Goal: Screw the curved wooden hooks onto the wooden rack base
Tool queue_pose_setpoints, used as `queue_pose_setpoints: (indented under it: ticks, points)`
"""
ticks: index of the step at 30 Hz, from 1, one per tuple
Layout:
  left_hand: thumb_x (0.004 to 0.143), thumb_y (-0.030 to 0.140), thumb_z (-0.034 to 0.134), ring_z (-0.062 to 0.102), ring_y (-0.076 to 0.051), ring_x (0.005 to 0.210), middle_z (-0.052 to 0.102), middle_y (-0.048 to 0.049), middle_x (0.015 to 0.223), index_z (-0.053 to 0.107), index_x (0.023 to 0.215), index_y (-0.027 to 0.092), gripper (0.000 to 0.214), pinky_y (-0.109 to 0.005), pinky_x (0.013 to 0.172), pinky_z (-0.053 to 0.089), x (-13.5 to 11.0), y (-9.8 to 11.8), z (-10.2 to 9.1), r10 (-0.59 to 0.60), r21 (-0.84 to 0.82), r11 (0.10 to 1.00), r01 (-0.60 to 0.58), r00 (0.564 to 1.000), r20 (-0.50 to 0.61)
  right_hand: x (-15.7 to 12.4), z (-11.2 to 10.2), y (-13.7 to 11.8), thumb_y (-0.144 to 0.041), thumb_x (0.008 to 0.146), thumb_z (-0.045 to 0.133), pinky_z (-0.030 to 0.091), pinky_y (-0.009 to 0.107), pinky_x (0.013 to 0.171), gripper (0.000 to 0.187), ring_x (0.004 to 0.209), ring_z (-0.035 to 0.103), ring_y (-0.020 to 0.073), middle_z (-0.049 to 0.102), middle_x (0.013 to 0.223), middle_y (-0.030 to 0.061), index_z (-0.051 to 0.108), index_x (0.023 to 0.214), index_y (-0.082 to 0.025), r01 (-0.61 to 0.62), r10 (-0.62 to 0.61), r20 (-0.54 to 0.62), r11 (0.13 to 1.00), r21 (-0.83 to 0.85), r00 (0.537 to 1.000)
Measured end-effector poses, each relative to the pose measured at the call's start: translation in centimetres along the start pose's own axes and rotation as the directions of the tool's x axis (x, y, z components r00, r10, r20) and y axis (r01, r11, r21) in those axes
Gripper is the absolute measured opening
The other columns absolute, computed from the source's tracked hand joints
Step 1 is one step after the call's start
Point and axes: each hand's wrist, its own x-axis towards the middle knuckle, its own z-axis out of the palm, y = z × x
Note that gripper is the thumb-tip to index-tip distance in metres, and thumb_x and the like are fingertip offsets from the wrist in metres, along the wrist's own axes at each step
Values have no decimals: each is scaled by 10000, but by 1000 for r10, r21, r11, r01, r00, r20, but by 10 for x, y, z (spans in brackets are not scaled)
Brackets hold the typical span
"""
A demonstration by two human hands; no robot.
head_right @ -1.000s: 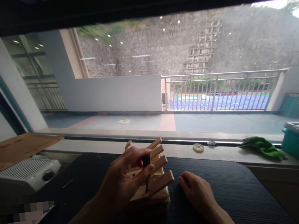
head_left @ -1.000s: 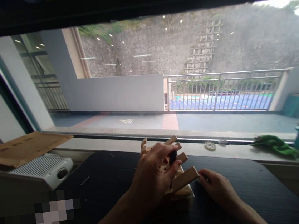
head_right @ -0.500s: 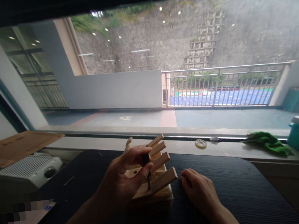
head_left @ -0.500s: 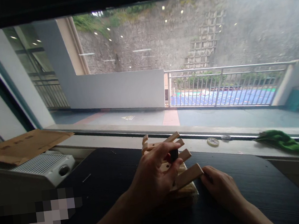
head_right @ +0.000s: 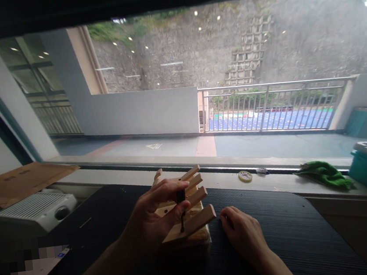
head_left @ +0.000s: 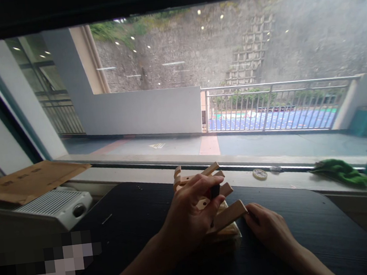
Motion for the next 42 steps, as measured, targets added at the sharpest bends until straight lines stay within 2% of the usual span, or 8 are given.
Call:
queue_pose_setpoints:
  ticks: [4,9,14,21,30,33,37,42]
  points:
    - [832,196,610,624,-189,922,653,0,1059,588,1117,307,307,-416,874,481,-1,-3,1,-58,-3,998,58,998,-1,0,1,1,-316,895,370,365,277,613,233,715,608,179,652,821,9,583,838,-240,-2,2,5,1000,9,1000]
    - [819,176,617,625,-178,908,666,-4,1034,554,1128,278,331,-367,839,498,-3,-3,6,40,48,998,-37,998,-55,1,5,4,-302,880,395,348,280,621,195,720,598,178,641,809,-3,575,836,-243,-14,14,5,1000,9,1000]
    - [822,119,591,604,-163,921,618,-15,1099,545,1128,268,343,-302,764,514,-2,-1,5,61,72,996,-57,997,-54,1,6,6,-300,881,397,346,275,628,178,725,590,170,632,823,-13,560,838,-244,-14,13,14,1000,22,1000]
    - [827,92,566,582,-178,1024,624,-8,1076,550,1128,264,347,-363,910,470,-1,0,6,81,72,994,-77,995,-57,1,5,5,-312,886,395,341,269,624,176,717,586,163,627,816,-20,554,840,-252,-12,11,24,1000,27,1000]
    - [808,105,579,614,-183,983,647,-9,1071,573,1121,259,349,-337,879,490,-2,-4,8,64,50,997,-58,991,-117,0,6,7,-296,877,410,346,265,624,163,714,593,160,636,812,-21,563,843,-250,2,-2,4,1000,20,1000]
    - [816,140,600,634,-170,931,661,-8,1052,565,1135,259,342,-326,852,505,-3,-7,9,69,58,996,-63,993,-101,1,6,6,-303,881,403,344,268,618,179,702,591,163,632,793,-16,563,827,-244,-1,1,-1,1000,11,1000]
    - [834,155,601,628,-167,966,672,-8,1057,557,1170,271,358,-334,900,485,-4,-7,8,85,68,995,-79,993,-82,0,6,5,-303,883,399,348,273,630,182,721,598,170,635,803,-18,562,828,-246,-5,5,1,1000,6,1000]
    - [848,159,572,623,-177,980,671,-24,1066,560,1179,260,346,-344,910,479,-4,-4,8,45,59,997,-41,997,-66,0,5,4,-295,881,396,346,275,628,176,729,600,175,634,806,-20,557,830,-247,-8,8,5,1000,-3,1000]
